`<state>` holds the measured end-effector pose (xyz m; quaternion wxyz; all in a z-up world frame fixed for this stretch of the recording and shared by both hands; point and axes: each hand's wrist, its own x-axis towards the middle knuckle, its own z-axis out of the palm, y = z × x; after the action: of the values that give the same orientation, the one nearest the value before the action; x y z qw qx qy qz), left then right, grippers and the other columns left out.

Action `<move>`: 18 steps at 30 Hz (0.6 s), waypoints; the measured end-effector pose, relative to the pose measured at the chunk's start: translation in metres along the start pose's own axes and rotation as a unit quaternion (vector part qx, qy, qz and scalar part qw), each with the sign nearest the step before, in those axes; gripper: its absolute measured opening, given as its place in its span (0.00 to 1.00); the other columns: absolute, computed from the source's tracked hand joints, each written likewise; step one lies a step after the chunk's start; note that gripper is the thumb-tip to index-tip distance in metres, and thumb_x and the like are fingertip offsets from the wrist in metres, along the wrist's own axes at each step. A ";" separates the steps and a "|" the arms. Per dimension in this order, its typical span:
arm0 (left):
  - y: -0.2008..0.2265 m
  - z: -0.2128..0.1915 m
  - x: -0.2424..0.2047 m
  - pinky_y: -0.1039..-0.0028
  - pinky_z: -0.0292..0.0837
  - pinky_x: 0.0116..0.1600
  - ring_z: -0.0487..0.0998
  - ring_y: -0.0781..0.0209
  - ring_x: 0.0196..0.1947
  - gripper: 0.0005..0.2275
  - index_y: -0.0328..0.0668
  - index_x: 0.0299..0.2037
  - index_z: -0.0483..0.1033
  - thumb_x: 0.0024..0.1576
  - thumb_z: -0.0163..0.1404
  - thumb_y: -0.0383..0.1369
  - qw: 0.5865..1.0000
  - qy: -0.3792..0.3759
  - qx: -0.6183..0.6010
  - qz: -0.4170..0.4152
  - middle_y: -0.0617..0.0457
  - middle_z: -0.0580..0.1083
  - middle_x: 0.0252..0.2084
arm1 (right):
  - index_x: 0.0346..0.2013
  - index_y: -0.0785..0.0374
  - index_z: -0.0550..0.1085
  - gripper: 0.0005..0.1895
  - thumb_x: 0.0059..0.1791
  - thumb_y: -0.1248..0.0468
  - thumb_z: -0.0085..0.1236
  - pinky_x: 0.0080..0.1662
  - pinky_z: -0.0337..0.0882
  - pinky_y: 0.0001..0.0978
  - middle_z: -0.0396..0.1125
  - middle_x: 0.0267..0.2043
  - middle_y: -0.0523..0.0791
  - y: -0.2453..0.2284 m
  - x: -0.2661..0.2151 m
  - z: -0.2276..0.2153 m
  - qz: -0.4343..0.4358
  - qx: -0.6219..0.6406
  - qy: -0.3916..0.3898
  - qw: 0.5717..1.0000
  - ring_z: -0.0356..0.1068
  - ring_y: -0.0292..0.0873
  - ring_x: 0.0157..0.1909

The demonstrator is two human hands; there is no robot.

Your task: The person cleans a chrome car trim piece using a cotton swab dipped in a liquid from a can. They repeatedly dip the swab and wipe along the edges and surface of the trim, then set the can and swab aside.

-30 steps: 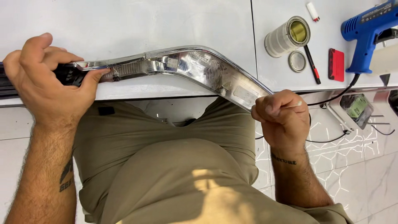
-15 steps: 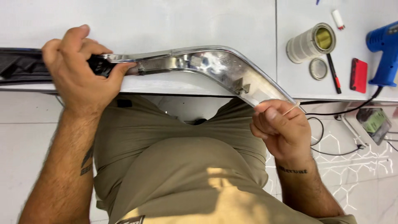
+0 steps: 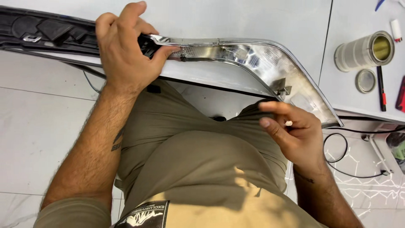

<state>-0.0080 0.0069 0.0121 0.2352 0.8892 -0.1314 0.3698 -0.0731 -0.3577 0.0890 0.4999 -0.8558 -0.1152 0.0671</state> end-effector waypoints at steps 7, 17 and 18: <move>0.000 0.001 0.000 0.60 0.60 0.58 0.77 0.58 0.37 0.39 0.33 0.63 0.63 0.58 0.80 0.48 1.000 0.007 -0.003 -0.004 0.58 0.80 0.38 | 0.53 0.70 0.73 0.16 0.51 0.69 0.57 0.41 0.61 0.23 0.60 0.32 0.42 -0.003 0.010 0.012 0.025 0.118 -0.006 0.993 0.60 0.35 0.34; 0.000 0.001 0.001 0.61 0.60 0.58 0.79 0.59 0.38 0.38 0.36 0.62 0.63 0.57 0.78 0.48 1.000 0.000 -0.009 -0.019 0.59 0.80 0.38 | 0.39 0.62 0.78 0.05 0.50 0.65 0.63 0.30 0.51 0.35 0.58 0.19 0.43 -0.040 0.022 0.033 -0.086 0.407 -0.125 0.901 0.48 0.40 0.22; -0.002 0.001 0.001 0.61 0.60 0.58 0.79 0.59 0.38 0.38 0.36 0.62 0.63 0.57 0.78 0.48 1.000 0.000 -0.009 -0.021 0.59 0.80 0.38 | 0.39 0.62 0.78 0.05 0.50 0.65 0.63 0.30 0.51 0.35 0.58 0.19 0.43 -0.056 0.022 0.034 -0.084 0.408 -0.127 0.900 0.48 0.40 0.22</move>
<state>-0.0059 0.0081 0.0121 0.2505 0.8899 -0.1159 0.3632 -0.0671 -0.2966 0.1208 0.7898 -0.5485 -0.2121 0.1742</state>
